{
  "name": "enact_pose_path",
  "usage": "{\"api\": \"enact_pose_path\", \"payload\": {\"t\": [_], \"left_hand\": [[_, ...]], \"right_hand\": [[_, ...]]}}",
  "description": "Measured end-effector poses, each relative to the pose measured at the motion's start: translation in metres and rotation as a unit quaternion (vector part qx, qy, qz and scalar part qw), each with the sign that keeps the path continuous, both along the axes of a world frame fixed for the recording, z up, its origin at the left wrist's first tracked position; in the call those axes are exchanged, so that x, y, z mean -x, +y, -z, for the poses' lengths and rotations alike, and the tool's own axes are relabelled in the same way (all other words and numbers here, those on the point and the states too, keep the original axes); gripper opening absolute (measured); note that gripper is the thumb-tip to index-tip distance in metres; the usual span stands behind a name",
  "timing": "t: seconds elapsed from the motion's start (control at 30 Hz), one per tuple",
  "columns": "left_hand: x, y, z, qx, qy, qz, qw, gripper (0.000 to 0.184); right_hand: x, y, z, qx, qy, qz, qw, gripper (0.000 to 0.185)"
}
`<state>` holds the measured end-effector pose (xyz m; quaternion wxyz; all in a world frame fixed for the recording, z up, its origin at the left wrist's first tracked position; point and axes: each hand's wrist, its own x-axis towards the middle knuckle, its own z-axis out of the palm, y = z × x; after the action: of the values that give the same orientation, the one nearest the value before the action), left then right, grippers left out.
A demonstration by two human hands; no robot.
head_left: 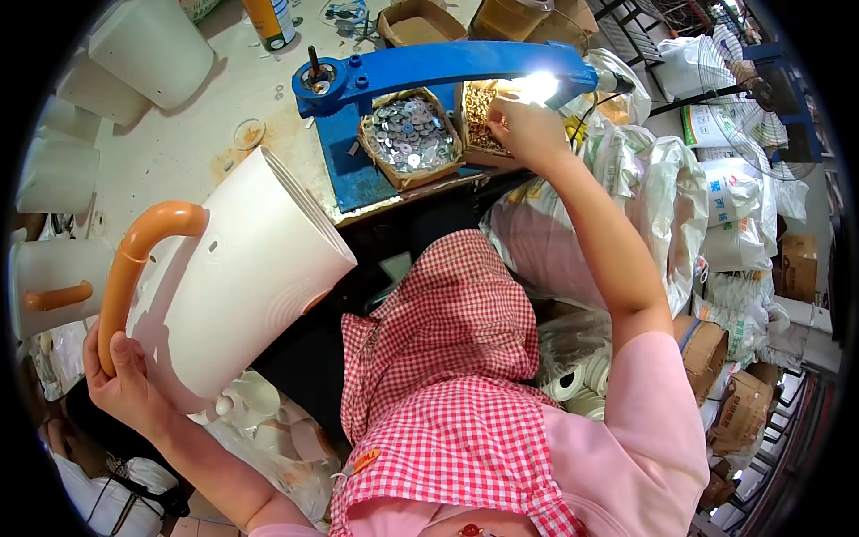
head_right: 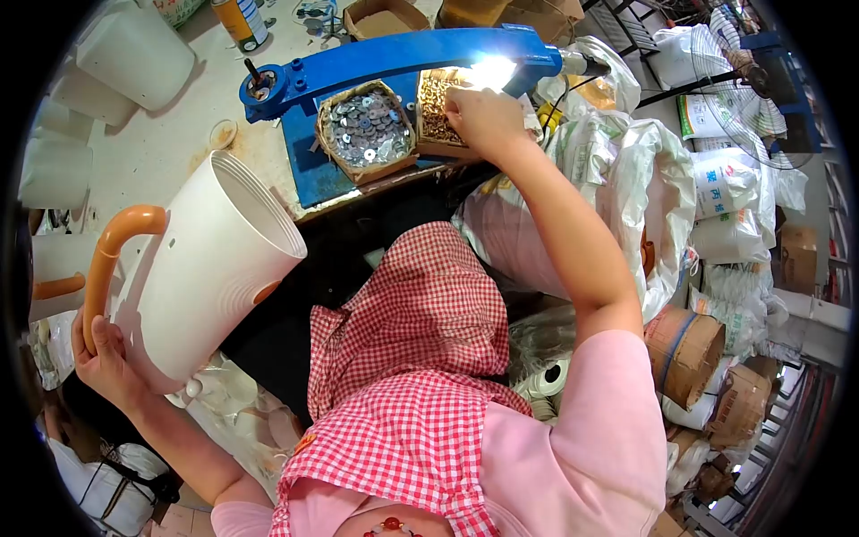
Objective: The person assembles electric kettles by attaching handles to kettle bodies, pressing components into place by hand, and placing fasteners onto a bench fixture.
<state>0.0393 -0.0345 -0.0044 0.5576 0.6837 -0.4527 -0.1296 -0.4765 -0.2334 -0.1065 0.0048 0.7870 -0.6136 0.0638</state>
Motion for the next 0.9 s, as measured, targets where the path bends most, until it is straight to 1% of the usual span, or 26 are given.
{"api": "enact_pose_path", "payload": {"t": [0.03,0.07,0.13,0.17,0.2,0.27,0.3,0.33,0.37,0.4,0.47,0.5,0.57,0.6,0.7,0.73,0.8,0.83,0.9], "left_hand": [[0.001,0.0,-0.002,-0.003,-0.002,0.002,1.0,0.04],[0.002,0.001,-0.003,-0.005,-0.003,0.002,1.0,0.042],[0.003,0.0,0.002,0.001,0.005,-0.002,1.0,0.043],[0.001,0.001,0.002,0.005,0.009,-0.002,1.0,0.044],[0.0,0.004,-0.001,-0.023,0.01,-0.006,1.0,0.044],[-0.003,0.007,-0.001,-0.031,0.007,0.016,0.999,0.044],[0.002,0.003,-0.002,-0.014,0.023,0.027,0.999,0.044],[0.002,0.003,-0.003,-0.022,0.0,0.022,1.0,0.043],[0.004,0.002,-0.005,-0.03,-0.009,0.028,0.999,0.042],[0.006,0.0,-0.006,-0.037,-0.017,0.035,0.999,0.042],[0.012,-0.002,-0.008,-0.03,-0.022,0.039,0.999,0.042],[0.014,-0.003,-0.009,-0.025,-0.025,0.045,0.998,0.042],[0.015,-0.003,-0.009,-0.024,-0.03,0.042,0.998,0.042],[0.014,-0.003,-0.009,-0.024,-0.035,0.043,0.998,0.043],[0.01,0.0,-0.007,-0.022,-0.018,0.046,0.999,0.043],[0.009,0.001,-0.006,-0.021,-0.013,0.044,0.999,0.043],[0.007,0.002,-0.006,-0.015,-0.013,0.035,0.999,0.044],[0.006,0.002,-0.006,-0.016,-0.01,0.035,0.999,0.044],[0.004,0.003,-0.004,-0.013,0.003,0.039,0.999,0.044]], "right_hand": [[0.0,0.0,0.0,0.032,-0.004,-0.001,0.999,0.011],[0.001,0.001,-0.003,0.035,-0.004,-0.005,0.999,0.011],[-0.001,0.01,-0.014,0.046,-0.109,0.001,0.993,0.013],[-0.006,0.017,-0.024,0.032,-0.195,-0.006,0.98,0.012],[-0.012,0.023,-0.03,0.027,-0.253,-0.02,0.967,0.01],[-0.03,0.033,-0.055,-0.058,-0.398,0.0,0.916,0.011],[-0.042,0.033,-0.064,-0.052,-0.458,-0.03,0.887,0.011],[-0.056,0.032,-0.074,-0.047,-0.515,-0.055,0.854,0.011],[-0.071,0.026,-0.087,-0.028,-0.518,-0.084,0.851,0.009],[-0.086,0.017,-0.097,-0.029,-0.519,-0.087,0.85,0.009],[-0.116,-0.005,-0.11,-0.053,-0.566,-0.15,0.809,0.01],[-0.13,-0.015,-0.111,-0.053,-0.565,-0.155,0.809,0.01],[-0.154,-0.029,-0.112,-0.028,-0.557,-0.217,0.801,0.011],[-0.159,-0.031,-0.113,-0.03,-0.555,-0.221,0.801,0.011],[-0.163,-0.036,-0.122,-0.01,-0.4,-0.231,0.887,0.013],[-0.162,-0.038,-0.123,-0.011,-0.396,-0.234,0.888,0.013],[-0.158,-0.041,-0.124,-0.003,-0.343,-0.265,0.901,0.013],[-0.157,-0.041,-0.124,-0.005,-0.34,-0.265,0.902,0.013],[-0.155,-0.042,-0.126,-0.036,-0.449,-0.245,0.858,0.012]]}}
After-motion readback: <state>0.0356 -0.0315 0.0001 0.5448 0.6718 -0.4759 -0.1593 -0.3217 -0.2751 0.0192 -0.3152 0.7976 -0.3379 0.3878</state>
